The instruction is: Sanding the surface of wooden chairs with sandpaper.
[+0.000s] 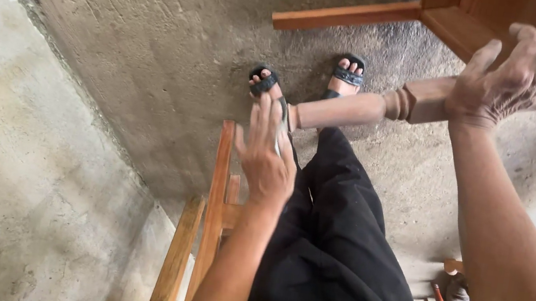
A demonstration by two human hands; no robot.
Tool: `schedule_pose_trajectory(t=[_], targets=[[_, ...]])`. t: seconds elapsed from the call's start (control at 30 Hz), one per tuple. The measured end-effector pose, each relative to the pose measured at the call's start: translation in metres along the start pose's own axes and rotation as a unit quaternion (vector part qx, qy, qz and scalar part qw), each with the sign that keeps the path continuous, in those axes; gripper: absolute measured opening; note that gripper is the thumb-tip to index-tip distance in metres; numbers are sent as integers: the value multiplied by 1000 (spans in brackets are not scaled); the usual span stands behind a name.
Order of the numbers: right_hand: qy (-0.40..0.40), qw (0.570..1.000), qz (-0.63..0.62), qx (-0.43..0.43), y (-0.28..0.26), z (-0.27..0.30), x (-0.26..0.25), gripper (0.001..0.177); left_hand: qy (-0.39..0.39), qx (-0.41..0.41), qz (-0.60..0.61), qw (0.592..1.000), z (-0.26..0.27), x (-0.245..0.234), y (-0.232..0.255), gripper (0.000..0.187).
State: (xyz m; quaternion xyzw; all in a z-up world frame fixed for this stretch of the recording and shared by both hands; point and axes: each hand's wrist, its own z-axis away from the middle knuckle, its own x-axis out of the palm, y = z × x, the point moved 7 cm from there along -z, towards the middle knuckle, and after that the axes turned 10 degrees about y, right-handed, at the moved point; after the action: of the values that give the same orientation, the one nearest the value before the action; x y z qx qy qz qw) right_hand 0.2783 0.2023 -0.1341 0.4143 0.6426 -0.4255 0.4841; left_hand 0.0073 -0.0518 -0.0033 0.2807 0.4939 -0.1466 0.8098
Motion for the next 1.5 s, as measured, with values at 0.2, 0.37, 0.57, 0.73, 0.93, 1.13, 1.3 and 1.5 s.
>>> schedule_pose_trajectory(t=[0.2,0.37,0.57,0.73,0.93,1.13,1.3,1.5], targets=[[32,999,-3,-5,-12,-4,-15,27,-8,2,11,1000,12,6,-5,51],[-6,1000,-12,6,-2,5,-7,21,-23,-28,35,999,-19,5,-1,53],[7,1000,12,4,7,6,-5,23,11,-88,276,957,-11,3,5,50],[-46,999,-10,12,9,14,-3,19,48,-39,272,960,-25,13,-8,48],[2,999,-19,-33,8,18,-6,19,38,9,304,952,8,10,-5,46],[5,999,-46,-3,0,10,-8,19,30,5,239,970,-9,12,-11,45],[49,999,-20,-14,-13,3,-13,17,128,158,34,979,33,2,6,46],[54,997,-47,25,-4,5,-4,11,91,175,-124,972,34,8,32,48]])
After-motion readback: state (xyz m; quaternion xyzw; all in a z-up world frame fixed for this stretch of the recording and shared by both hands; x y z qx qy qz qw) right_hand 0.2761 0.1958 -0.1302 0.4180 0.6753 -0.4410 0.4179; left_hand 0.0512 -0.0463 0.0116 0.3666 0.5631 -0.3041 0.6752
